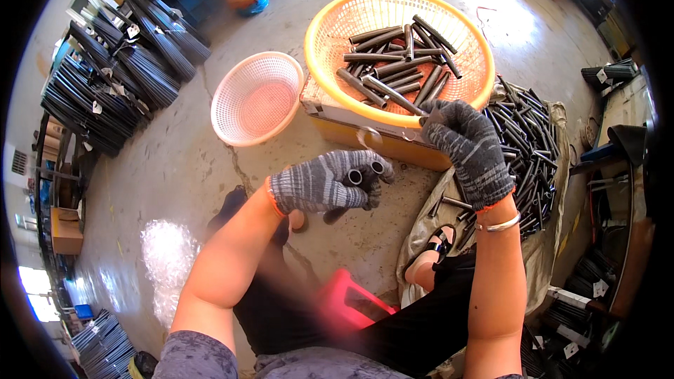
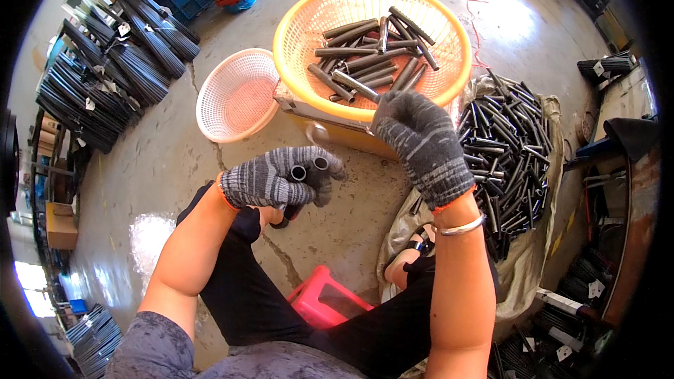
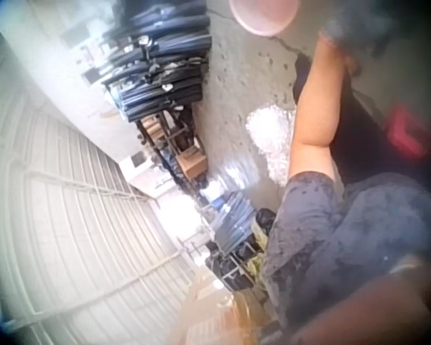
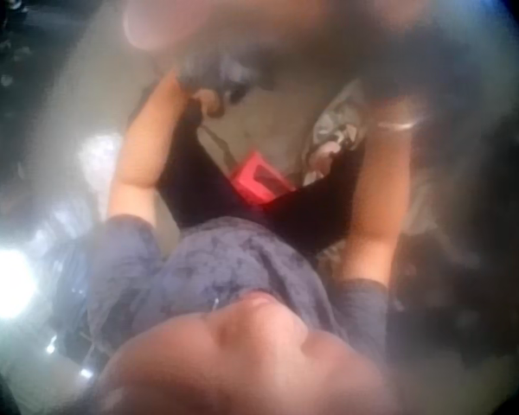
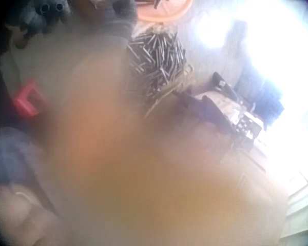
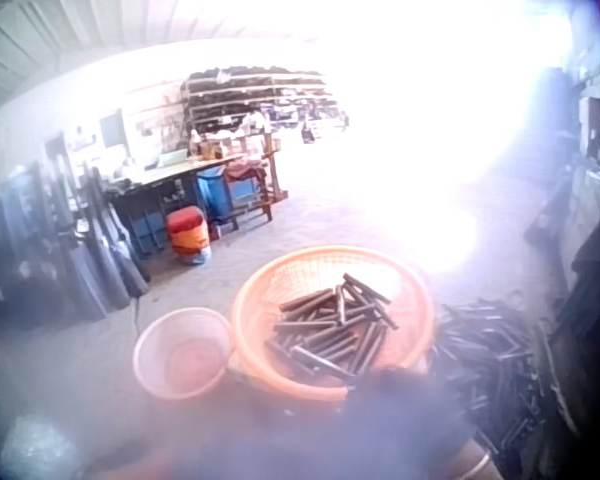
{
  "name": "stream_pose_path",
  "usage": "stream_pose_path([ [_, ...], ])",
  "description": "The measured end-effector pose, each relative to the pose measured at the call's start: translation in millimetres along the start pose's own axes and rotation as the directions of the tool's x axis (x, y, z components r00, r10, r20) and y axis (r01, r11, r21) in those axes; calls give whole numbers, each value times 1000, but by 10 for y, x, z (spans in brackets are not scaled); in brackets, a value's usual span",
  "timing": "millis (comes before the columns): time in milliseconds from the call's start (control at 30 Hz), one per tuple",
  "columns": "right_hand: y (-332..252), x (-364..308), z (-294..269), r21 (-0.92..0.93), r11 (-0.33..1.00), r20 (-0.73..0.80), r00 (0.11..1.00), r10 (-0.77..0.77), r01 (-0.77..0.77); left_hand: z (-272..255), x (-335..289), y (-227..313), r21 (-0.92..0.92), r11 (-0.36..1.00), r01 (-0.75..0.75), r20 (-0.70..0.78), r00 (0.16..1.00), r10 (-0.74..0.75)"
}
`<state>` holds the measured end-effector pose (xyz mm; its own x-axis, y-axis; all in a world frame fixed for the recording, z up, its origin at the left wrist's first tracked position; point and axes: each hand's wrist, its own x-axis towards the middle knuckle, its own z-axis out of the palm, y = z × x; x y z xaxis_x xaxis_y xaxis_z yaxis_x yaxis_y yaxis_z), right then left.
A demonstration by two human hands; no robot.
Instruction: The person picks up metal tubes from a pile, checks the inside of the tubes using a rod, and places the tubes into a basket.
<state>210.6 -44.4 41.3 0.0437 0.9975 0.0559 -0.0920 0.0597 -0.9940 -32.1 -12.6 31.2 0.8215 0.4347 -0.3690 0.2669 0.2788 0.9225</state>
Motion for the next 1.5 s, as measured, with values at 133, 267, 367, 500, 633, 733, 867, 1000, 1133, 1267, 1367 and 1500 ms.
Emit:
stream_pose_path([
  [133, -74, -50, -59, -272, 929, 254, 950, -184, 253, -3, -2, 6, -12, 1000, 22, -69, 997, -23],
  [267, -40, -105, 72, -155, 931, 515, 831, -210, 331, 30, -20, 52, 155, 988, 15, -38, 999, -9],
  [367, -28, -145, 196, -123, 943, 614, 770, -174, 311, 70, -51, 209, 264, 961, 83, 10, 996, -89],
  [500, 12, -180, 315, -140, 964, 646, 759, -85, 228, 20, -85, 190, 301, 937, 176, 42, 979, -197],
  [633, -5, -182, 332, -278, 849, 605, 769, -209, 449, 34, -108, 297, 215, 933, 290, 46, 951, -306],
  [733, 93, -135, 233, -299, 866, 572, 802, -173, 400, 8, -101, 184, 237, 970, 61, 0, 998, -62],
  [867, 62, -212, 235, -290, 937, 407, 911, -62, 194, -39, -97, 148, 156, 986, -56, -54, 996, 65],
  [1000, 113, -176, 238, -359, 927, 339, 941, 21, 108, -59, -73, 43, -94, 975, -203, -141, 972, 188],
  [1133, 80, -134, 241, -329, 944, 296, 951, 87, 16, -7, -89, 137, -202, 938, -283, -148, 955, 256],
  [1267, 109, -139, 269, -262, 963, 270, 955, 127, -54, -31, -79, 60, -320, 911, -261, -185, 960, 210],
  [1367, 57, -131, 259, -328, 944, 195, 976, 97, -28, -36, -73, 76, -315, 909, -273, -259, 946, 194],
  [1500, 46, -64, 105, -415, 910, 94, 995, 26, 15, -48, -96, 88, -315, 906, -283, -303, 935, 187],
])
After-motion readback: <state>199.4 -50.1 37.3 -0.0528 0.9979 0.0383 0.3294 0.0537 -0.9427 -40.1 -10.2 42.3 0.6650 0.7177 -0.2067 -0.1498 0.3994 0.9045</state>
